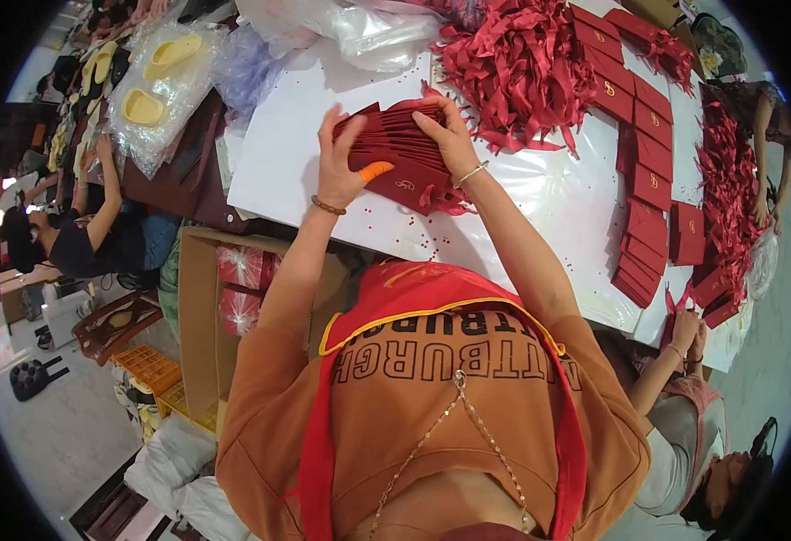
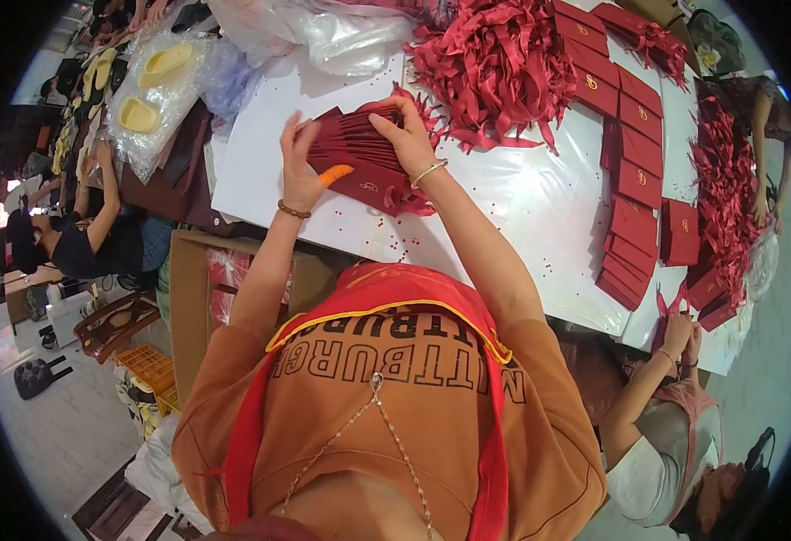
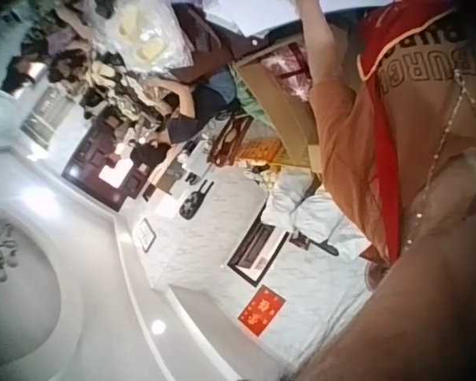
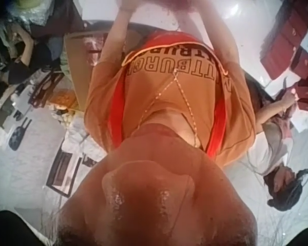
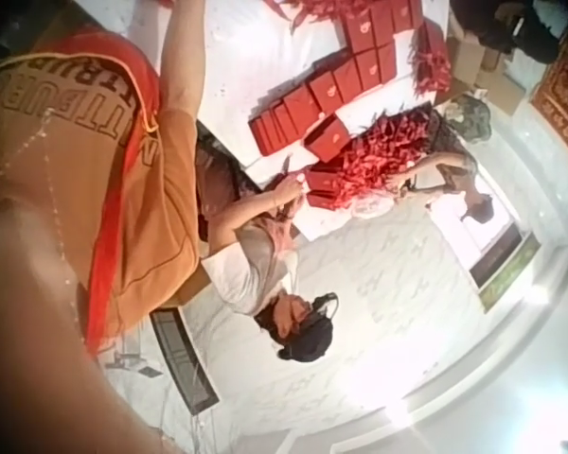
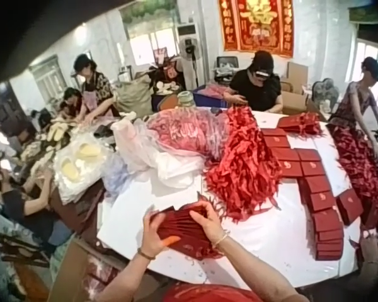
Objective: Tying red ribbons onto red gift bags or envelopes for packaging.
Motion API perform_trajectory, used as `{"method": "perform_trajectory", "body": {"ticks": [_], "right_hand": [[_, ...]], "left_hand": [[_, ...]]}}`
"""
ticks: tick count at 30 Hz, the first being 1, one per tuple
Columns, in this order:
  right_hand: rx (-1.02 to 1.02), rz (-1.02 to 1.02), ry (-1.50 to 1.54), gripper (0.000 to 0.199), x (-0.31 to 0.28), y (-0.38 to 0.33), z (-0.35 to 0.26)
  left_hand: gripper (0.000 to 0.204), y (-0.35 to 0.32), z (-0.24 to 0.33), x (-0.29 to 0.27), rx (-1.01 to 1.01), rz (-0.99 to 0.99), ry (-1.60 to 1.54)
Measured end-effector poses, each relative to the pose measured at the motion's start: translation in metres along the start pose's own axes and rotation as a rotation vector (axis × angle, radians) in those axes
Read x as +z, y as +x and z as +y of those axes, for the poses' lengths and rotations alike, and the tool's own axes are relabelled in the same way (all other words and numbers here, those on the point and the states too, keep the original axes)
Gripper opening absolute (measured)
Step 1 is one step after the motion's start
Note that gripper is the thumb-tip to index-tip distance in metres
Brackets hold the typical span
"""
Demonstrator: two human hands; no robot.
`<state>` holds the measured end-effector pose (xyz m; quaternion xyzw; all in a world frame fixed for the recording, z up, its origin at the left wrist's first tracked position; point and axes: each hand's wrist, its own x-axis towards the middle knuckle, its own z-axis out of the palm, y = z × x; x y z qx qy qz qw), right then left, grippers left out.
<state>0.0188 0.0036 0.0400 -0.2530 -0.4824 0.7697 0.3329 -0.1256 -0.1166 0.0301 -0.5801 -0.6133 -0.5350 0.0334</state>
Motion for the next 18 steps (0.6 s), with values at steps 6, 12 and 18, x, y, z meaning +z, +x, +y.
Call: {"method": "perform_trajectory", "body": {"ticks": [6,12,18], "right_hand": [[-0.012,-0.172,-0.099,0.031,-0.009,-0.004,-0.001],[-0.138,-0.545,-0.734,0.127,-0.027,-0.025,-0.022],[-0.358,-0.444,-0.926,0.124,-0.032,-0.027,-0.008]], "left_hand": [[0.054,-0.006,0.003,-0.007,-0.027,-0.105,0.049],[0.053,-0.010,0.004,-0.003,-0.032,-0.040,0.051],[0.055,-0.009,0.002,-0.016,0.012,-0.189,0.027]]}}
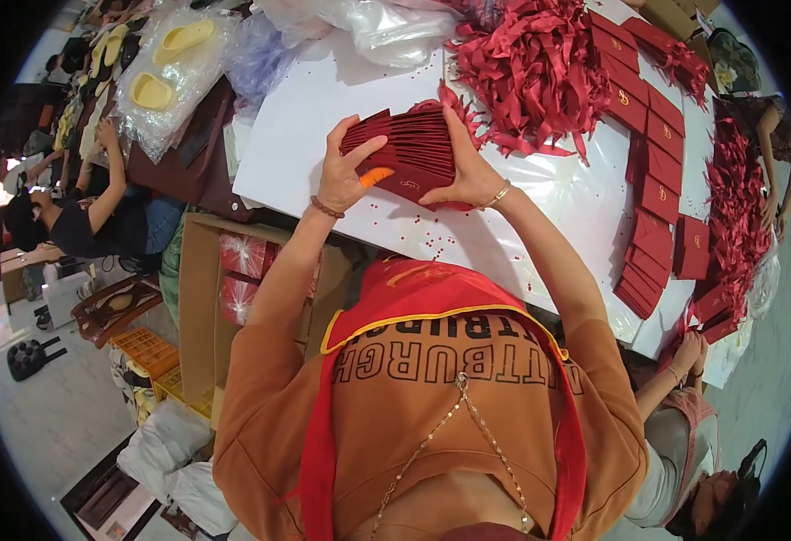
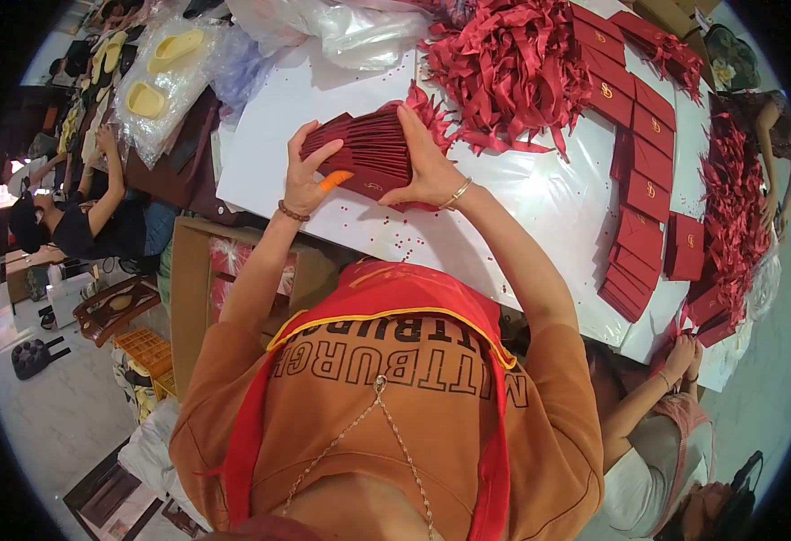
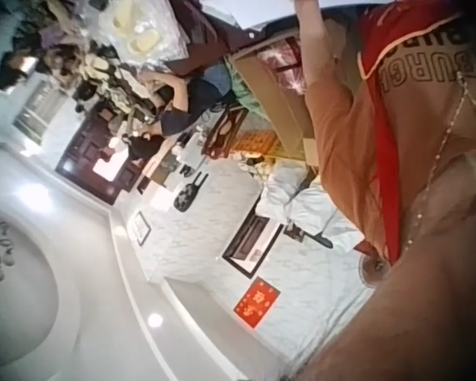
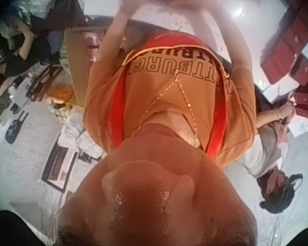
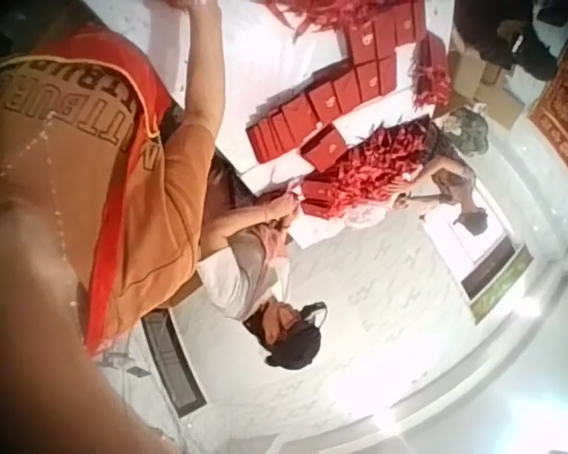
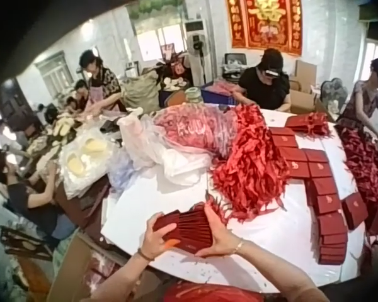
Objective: Tying red ribbons onto red gift bags or envelopes for packaging.
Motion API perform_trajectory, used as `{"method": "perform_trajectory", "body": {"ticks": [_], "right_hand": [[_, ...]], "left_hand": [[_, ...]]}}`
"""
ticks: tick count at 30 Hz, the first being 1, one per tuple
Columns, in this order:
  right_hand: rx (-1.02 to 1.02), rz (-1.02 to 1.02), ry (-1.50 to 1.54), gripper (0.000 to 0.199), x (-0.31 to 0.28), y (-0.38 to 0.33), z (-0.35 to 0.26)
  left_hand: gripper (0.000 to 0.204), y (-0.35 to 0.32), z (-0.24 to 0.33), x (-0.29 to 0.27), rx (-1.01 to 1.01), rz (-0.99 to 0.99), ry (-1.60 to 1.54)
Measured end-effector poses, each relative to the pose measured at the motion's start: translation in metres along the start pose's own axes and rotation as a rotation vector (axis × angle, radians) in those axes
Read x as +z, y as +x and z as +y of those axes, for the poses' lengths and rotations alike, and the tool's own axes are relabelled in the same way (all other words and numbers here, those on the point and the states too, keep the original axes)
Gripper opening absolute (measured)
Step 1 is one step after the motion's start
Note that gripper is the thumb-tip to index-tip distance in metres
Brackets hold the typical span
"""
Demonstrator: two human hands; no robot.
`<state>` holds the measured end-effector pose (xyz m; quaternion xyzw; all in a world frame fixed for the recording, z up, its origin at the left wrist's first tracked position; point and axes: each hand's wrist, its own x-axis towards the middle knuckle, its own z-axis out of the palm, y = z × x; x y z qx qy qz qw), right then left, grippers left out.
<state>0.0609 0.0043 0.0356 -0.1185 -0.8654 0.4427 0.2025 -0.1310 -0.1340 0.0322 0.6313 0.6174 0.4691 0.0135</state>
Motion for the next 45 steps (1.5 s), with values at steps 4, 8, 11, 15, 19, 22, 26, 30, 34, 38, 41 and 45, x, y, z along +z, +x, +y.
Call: {"method": "perform_trajectory", "body": {"ticks": [4,8,11,15,19,22,26,30,34,38,41,45], "right_hand": [[-0.127,0.025,-0.029,0.111,-0.004,-0.004,-0.003],[-0.152,0.023,-0.211,0.091,-0.010,-0.007,-0.008],[-0.152,0.050,-0.351,0.080,-0.014,-0.012,-0.023],[-0.179,0.127,-0.490,0.064,-0.018,-0.010,-0.041],[-0.183,0.085,-0.485,0.057,-0.017,-0.009,-0.048],[-0.156,0.097,-0.477,0.048,-0.013,-0.011,-0.049],[0.009,0.101,-0.178,0.036,-0.014,-0.009,-0.040],[0.189,-0.078,0.040,0.047,-0.020,-0.001,-0.046],[0.256,-0.284,0.147,0.059,-0.025,0.012,-0.037],[0.412,-0.484,0.234,0.076,-0.038,0.026,-0.029],[0.548,-0.574,0.057,0.072,-0.046,0.025,-0.026],[0.453,-0.263,-0.111,0.076,-0.037,0.009,-0.014]], "left_hand": [[0.052,-0.002,-0.004,-0.004,0.006,-0.050,-0.008],[0.049,-0.001,-0.007,-0.007,0.017,-0.100,-0.016],[0.048,-0.002,-0.007,-0.008,-0.008,-0.104,-0.048],[0.047,-0.003,-0.010,-0.007,-0.003,-0.107,-0.020],[0.048,-0.004,-0.010,-0.006,-0.009,-0.107,-0.063],[0.048,-0.003,-0.011,-0.007,-0.003,-0.109,-0.059],[0.048,-0.005,-0.010,-0.005,-0.018,-0.109,-0.089],[0.049,-0.006,-0.011,-0.006,0.000,-0.102,-0.074],[0.048,-0.005,-0.009,-0.006,0.002,-0.104,-0.091],[0.048,-0.005,-0.008,-0.006,-0.018,-0.107,-0.102],[0.049,-0.006,-0.007,-0.005,-0.024,-0.091,-0.104],[0.051,-0.005,-0.004,-0.002,-0.027,-0.059,-0.080]]}}
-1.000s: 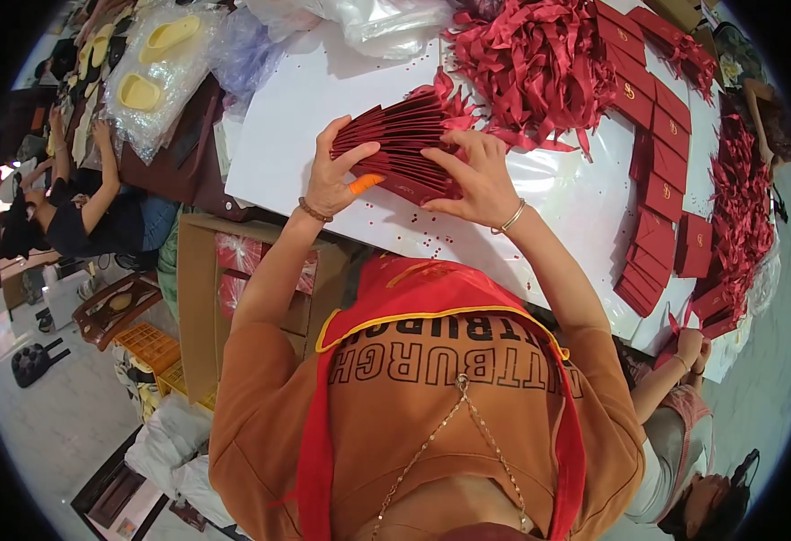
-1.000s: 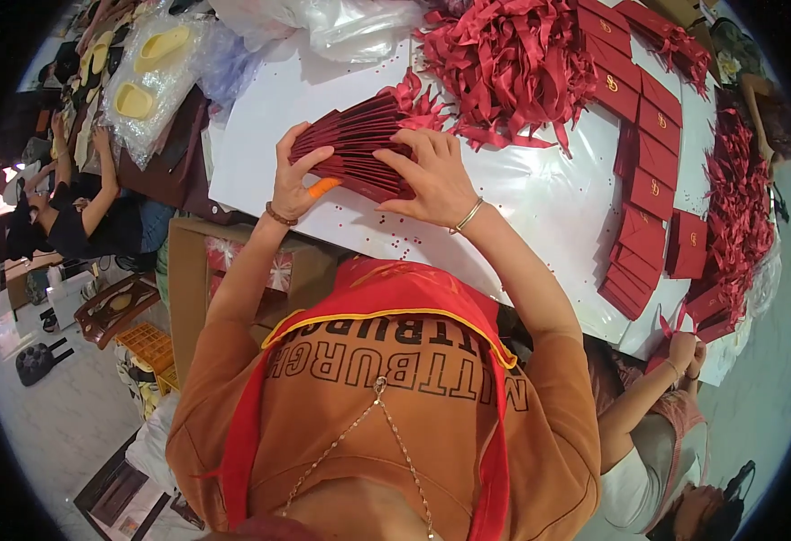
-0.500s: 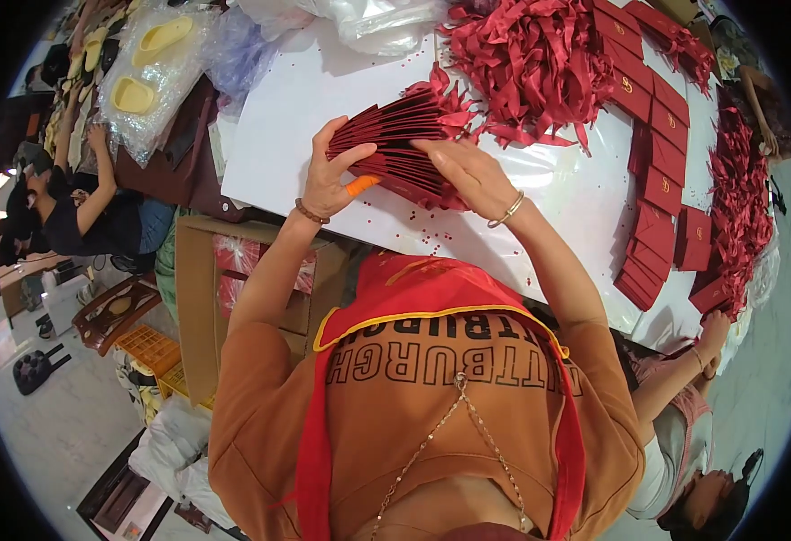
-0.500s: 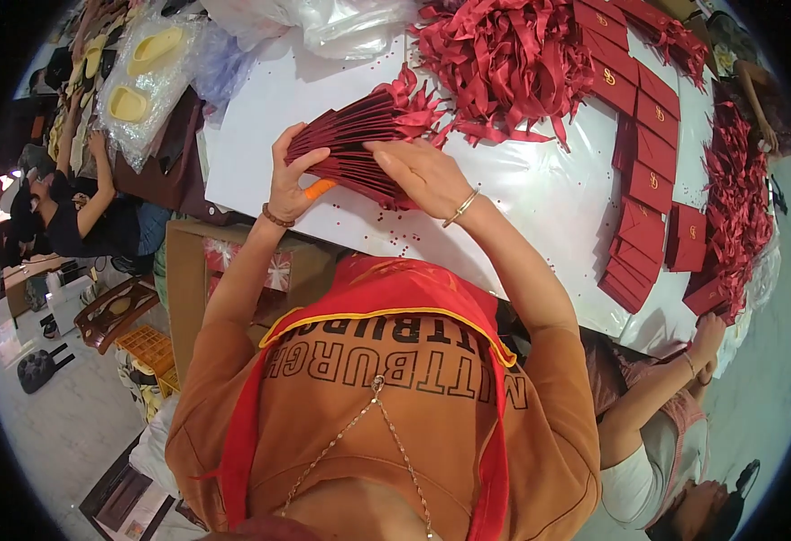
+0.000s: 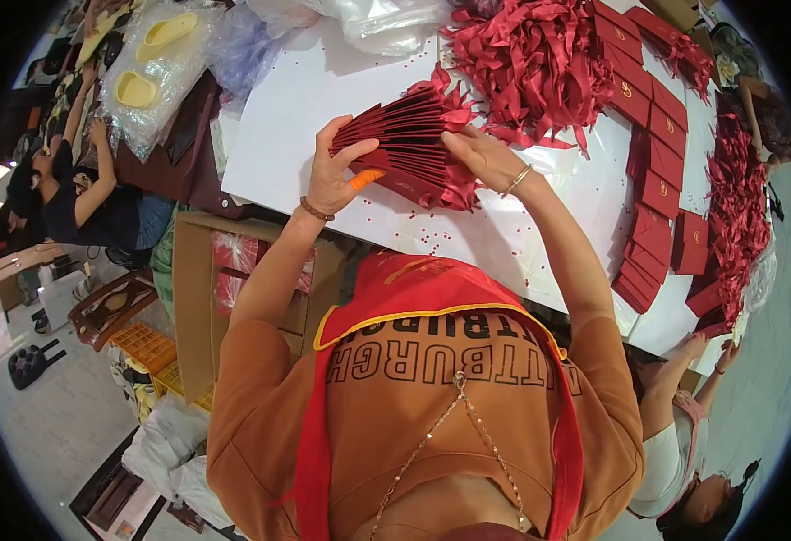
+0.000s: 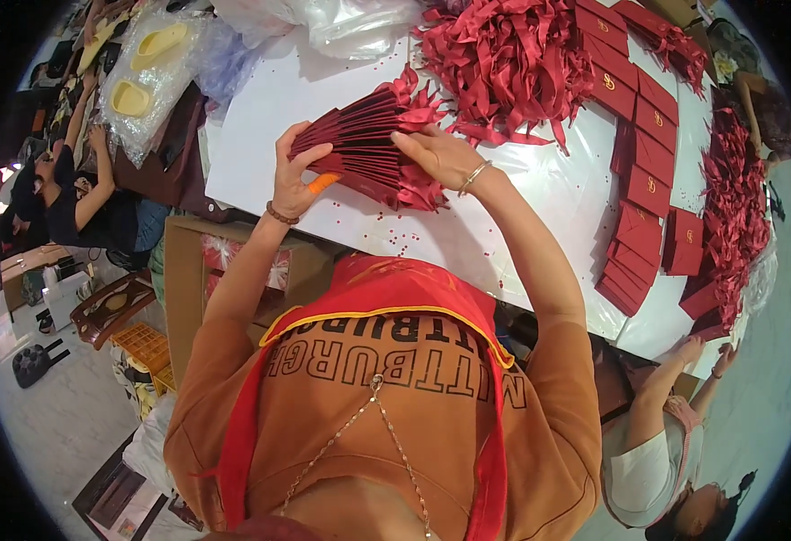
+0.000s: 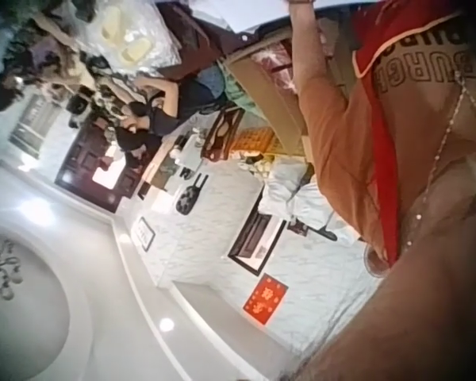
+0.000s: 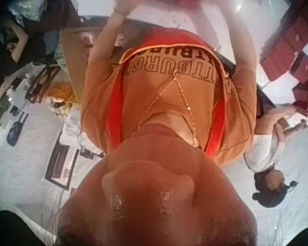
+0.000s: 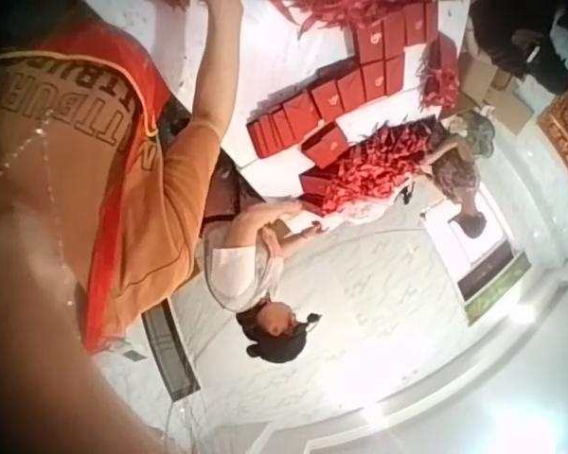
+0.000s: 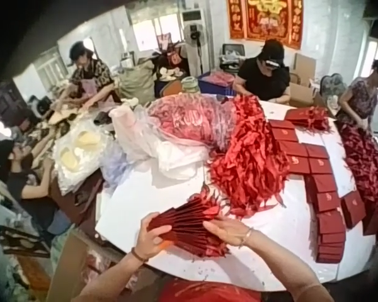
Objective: Tying red ribbons onto red gift bags or envelopes for packaging.
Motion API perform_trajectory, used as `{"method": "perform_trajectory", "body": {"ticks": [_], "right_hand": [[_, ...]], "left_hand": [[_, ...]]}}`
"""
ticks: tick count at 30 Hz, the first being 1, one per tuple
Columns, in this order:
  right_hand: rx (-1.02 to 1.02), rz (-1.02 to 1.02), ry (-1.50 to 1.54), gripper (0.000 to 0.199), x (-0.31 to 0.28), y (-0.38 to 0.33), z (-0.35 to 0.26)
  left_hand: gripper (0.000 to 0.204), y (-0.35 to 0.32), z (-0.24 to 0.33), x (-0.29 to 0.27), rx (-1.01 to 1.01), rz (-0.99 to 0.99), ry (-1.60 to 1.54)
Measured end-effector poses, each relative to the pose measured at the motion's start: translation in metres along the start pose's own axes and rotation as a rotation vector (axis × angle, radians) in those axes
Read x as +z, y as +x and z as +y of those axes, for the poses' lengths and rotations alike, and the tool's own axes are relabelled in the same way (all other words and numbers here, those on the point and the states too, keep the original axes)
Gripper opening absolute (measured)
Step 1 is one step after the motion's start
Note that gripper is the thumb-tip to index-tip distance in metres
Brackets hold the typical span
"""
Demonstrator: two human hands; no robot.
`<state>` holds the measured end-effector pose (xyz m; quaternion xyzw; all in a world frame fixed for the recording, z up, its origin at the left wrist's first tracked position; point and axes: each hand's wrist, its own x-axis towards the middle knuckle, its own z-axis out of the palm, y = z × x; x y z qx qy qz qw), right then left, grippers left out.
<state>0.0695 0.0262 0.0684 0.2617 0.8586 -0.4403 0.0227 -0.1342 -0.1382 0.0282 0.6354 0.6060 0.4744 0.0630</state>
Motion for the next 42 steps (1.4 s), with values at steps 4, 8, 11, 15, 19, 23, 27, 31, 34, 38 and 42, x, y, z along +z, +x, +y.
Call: {"method": "perform_trajectory", "body": {"ticks": [4,8,11,15,19,23,27,31,34,38,42], "right_hand": [[0.131,-0.212,-0.226,0.055,0.018,-0.004,0.046],[0.107,-0.141,-0.547,0.040,0.012,-0.026,0.046],[0.241,-0.180,-0.668,0.037,0.002,-0.032,0.073],[-0.086,0.492,-0.020,0.063,0.006,-0.038,0.026],[-0.374,0.461,-0.413,0.090,0.050,-0.035,0.012],[-0.472,0.448,-0.378,0.085,0.062,-0.009,0.042],[-0.300,0.267,-0.126,0.093,0.062,0.000,0.040],[-0.245,0.217,-0.124,0.094,0.059,0.008,0.041],[-0.181,0.226,-0.153,0.091,0.058,0.013,0.037],[-0.072,0.389,-0.030,0.064,0.065,0.025,0.042],[-0.049,0.458,0.055,0.037,0.066,0.034,0.051]], "left_hand": [[0.052,0.002,0.000,0.002,0.010,0.015,0.013],[0.052,0.002,0.002,0.004,-0.008,0.042,0.027],[0.051,0.007,0.005,0.005,0.008,0.055,0.088],[0.050,0.002,0.006,0.004,-0.012,0.063,0.060],[0.050,0.005,0.004,0.005,-0.002,0.069,0.064],[0.049,0.007,0.002,0.008,-0.029,0.054,0.050],[0.048,0.006,0.001,0.009,-0.020,0.077,0.060],[0.048,0.009,0.001,0.009,-0.030,0.092,0.079],[0.048,0.008,0.001,0.009,-0.032,0.094,0.080],[0.048,0.006,0.004,0.011,-0.046,0.114,0.101],[0.047,0.007,0.009,0.015,-0.044,0.151,0.100]]}}
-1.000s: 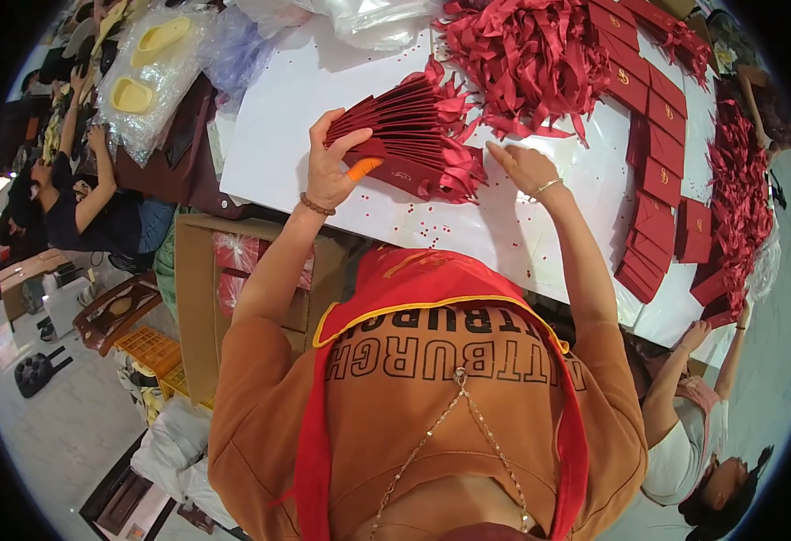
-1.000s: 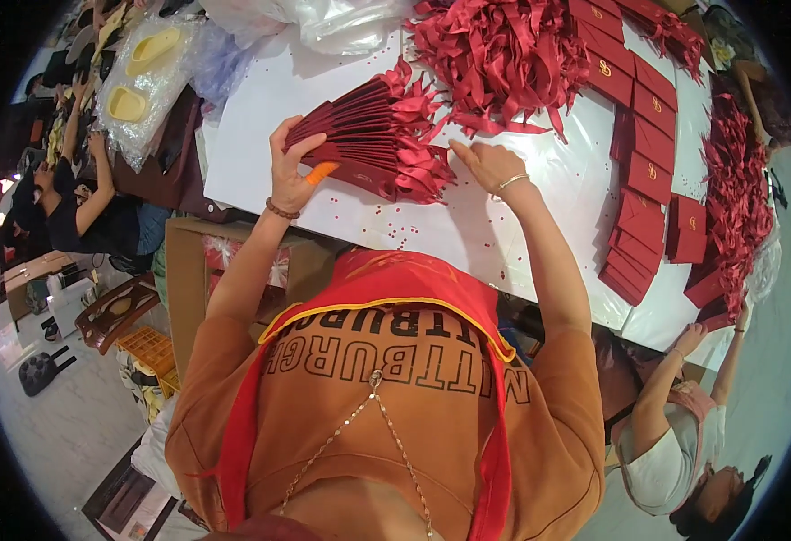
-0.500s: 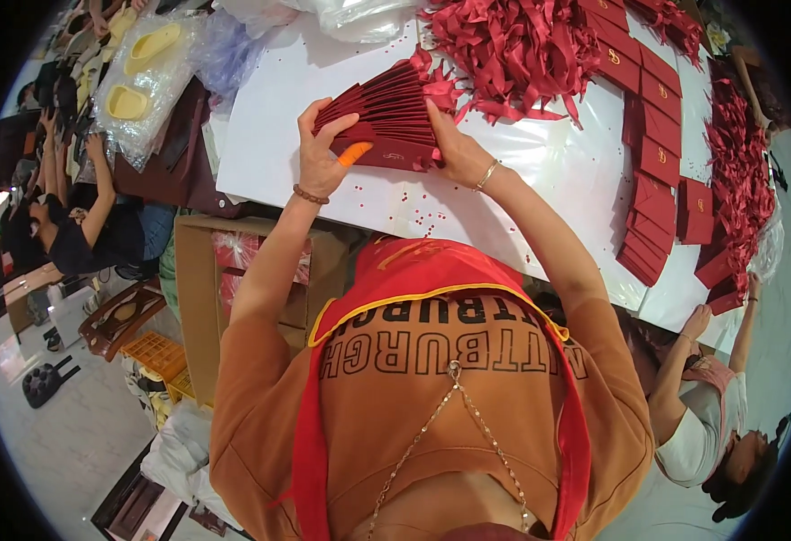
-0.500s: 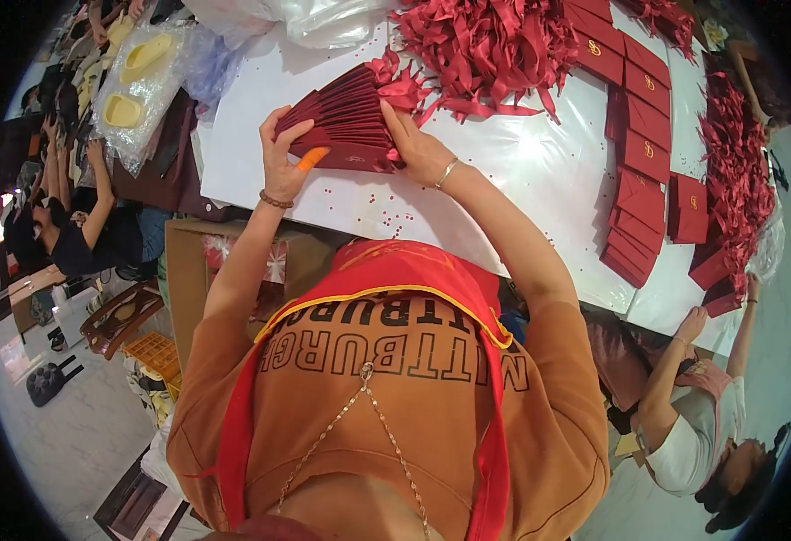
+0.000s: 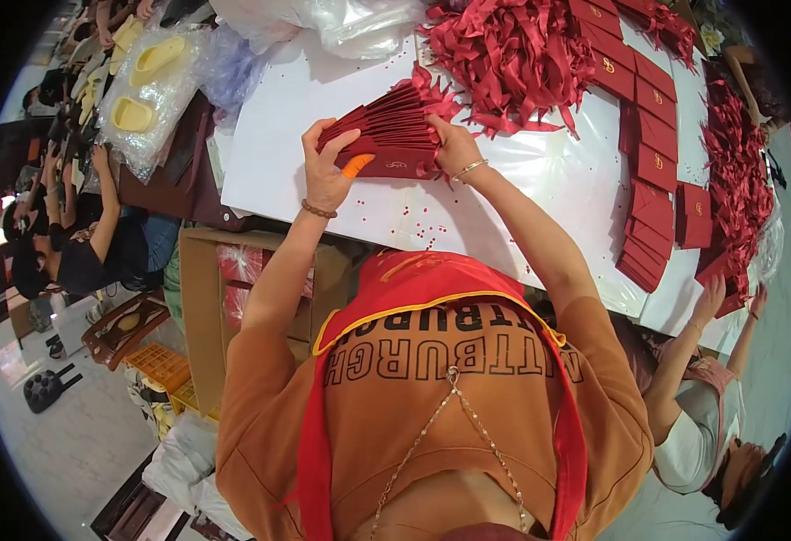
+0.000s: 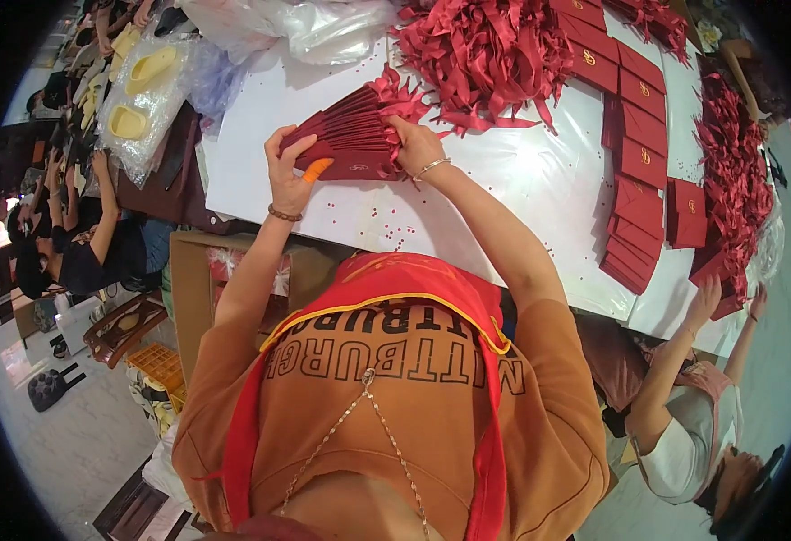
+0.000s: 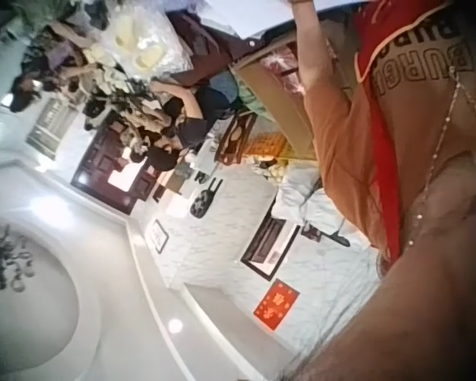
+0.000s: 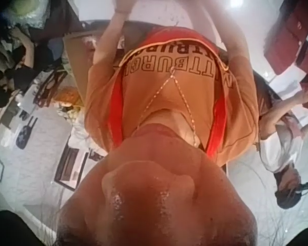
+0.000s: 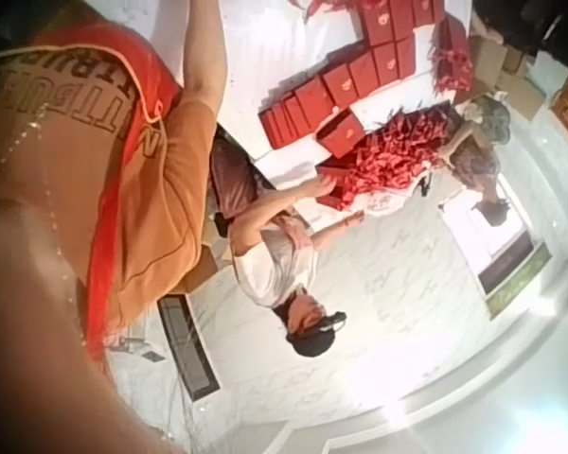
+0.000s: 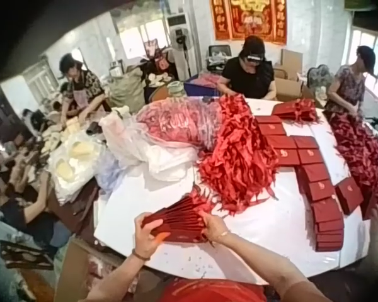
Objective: Tying red ribbons onto red gift bags or envelopes for packaging.
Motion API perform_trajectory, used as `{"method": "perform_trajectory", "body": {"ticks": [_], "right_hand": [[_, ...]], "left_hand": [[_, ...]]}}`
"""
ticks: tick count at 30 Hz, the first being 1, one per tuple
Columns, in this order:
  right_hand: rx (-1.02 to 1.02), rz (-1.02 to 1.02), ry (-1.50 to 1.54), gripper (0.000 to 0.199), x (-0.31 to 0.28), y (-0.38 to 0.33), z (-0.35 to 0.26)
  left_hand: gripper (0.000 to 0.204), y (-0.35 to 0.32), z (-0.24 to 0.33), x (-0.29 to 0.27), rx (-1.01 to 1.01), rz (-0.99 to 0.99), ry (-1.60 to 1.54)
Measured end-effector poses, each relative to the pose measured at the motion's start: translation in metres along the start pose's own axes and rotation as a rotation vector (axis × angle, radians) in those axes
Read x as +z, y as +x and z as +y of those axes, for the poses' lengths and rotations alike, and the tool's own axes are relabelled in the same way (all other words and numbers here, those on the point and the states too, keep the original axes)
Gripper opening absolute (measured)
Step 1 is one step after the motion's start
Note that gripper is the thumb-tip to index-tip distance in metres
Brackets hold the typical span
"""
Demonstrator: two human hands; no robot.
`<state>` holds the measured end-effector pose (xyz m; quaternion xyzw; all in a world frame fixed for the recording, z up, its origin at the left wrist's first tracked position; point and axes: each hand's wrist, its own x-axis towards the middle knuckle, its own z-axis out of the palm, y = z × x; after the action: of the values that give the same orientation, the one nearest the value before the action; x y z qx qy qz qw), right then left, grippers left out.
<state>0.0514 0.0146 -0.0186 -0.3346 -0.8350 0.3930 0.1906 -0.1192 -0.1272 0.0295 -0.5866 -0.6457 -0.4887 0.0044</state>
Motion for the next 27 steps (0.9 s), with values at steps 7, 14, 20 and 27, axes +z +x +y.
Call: {"method": "perform_trajectory", "body": {"ticks": [7,14,20,27], "right_hand": [[-0.064,-0.027,-0.042,0.030,-0.016,0.014,0.000],[-0.350,0.076,0.014,0.092,-0.070,-0.009,-0.044],[-0.304,-0.183,0.264,0.117,-0.055,0.031,-0.049],[-0.527,-0.160,0.070,0.089,-0.044,0.026,-0.032]], "left_hand": [[0.047,0.001,0.001,0.008,-0.015,0.063,0.007],[0.045,0.001,0.000,0.004,-0.031,0.073,0.013],[0.044,0.000,-0.001,0.008,-0.039,0.052,-0.004],[0.046,-0.004,0.002,0.010,-0.070,0.070,0.009]]}}
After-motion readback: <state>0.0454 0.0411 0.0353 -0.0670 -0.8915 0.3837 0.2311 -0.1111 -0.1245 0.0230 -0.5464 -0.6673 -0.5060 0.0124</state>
